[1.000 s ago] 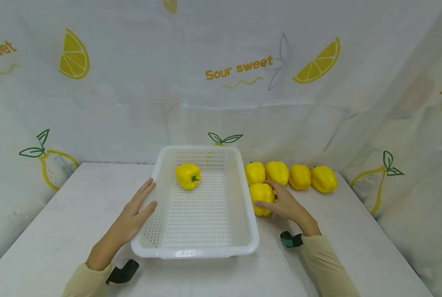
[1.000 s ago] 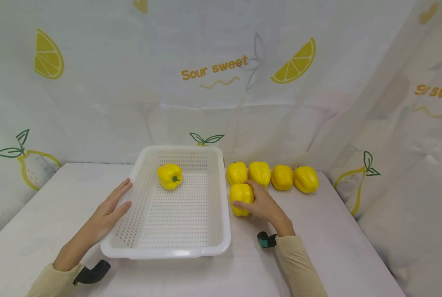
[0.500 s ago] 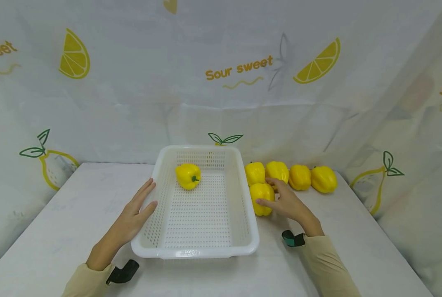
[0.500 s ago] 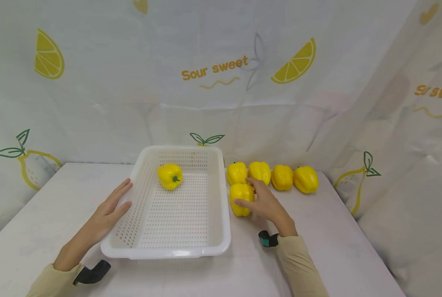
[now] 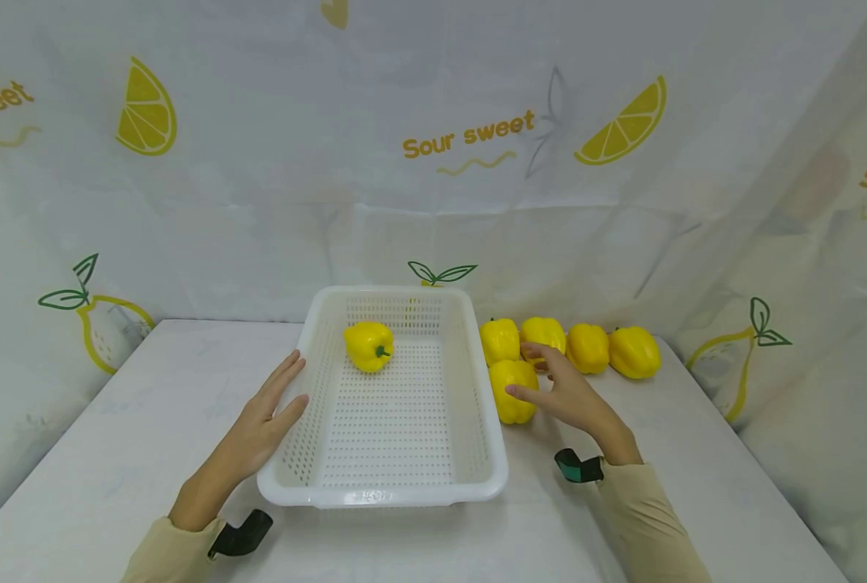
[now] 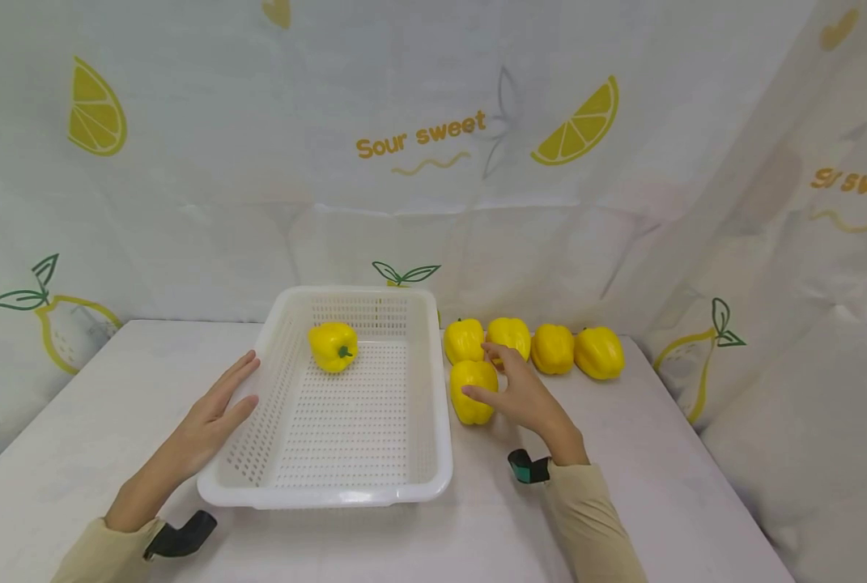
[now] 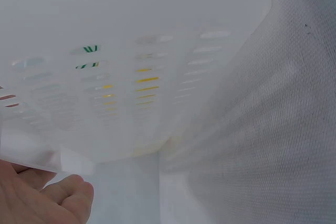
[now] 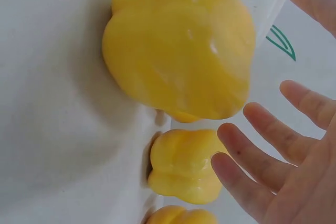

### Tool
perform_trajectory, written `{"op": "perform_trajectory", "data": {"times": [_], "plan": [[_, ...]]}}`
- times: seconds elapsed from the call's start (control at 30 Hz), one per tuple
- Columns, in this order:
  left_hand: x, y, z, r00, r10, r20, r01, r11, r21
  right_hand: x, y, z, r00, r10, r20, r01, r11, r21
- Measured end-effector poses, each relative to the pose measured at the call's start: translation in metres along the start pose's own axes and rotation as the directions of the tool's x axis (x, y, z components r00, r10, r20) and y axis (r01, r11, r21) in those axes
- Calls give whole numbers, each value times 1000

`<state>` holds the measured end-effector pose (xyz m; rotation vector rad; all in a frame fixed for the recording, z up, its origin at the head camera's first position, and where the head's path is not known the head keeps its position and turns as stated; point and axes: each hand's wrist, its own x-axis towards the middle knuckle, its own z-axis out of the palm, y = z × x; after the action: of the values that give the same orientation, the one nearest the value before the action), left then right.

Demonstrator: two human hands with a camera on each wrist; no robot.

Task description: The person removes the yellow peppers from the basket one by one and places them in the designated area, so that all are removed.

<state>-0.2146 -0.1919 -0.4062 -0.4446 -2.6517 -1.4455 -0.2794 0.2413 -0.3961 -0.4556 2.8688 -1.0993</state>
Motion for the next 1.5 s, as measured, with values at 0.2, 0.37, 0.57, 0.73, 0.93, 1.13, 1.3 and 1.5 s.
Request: {"op": "perform_trajectory", "data": {"times": [0.2,0.37,0.57,0.73,0.93,1.13,1.3,1.5], "plan": [[1,0,0,1000,6,-2,-6,1000,1,-3,-7,-6,1000,-9,-7,9,1000,3],[1,1,-2,1000,11,-1,-11,1000,4,-4,-12,-11,999,-25,-23,25,1000,15],[1,0,0,1000,0,-1,0,1000,6,-5,-15,-13,997,-52,-49,53,998,22],[0,0,2,1000,-4,1,4,1000,-2,-1,-17,-10,996,-69,-53,70,997,28],[-1,-1,3,1000,-7,-3,7,1000,8,13,-29,-11,997,-62,-34,63,998,30],[-1,-3,3,1000,-8,-4,8,1000,12,32,-47,-11,996,-83,-24,83,996,23],[-1,-1,2,1000,-13,-9,14,999,29,46,-63,-9,993,-122,-5,122,992,29],[0,-1,2,1000,-4,-7,4,1000,24,58,-81,-7,993,-117,27,115,991,72]]}}
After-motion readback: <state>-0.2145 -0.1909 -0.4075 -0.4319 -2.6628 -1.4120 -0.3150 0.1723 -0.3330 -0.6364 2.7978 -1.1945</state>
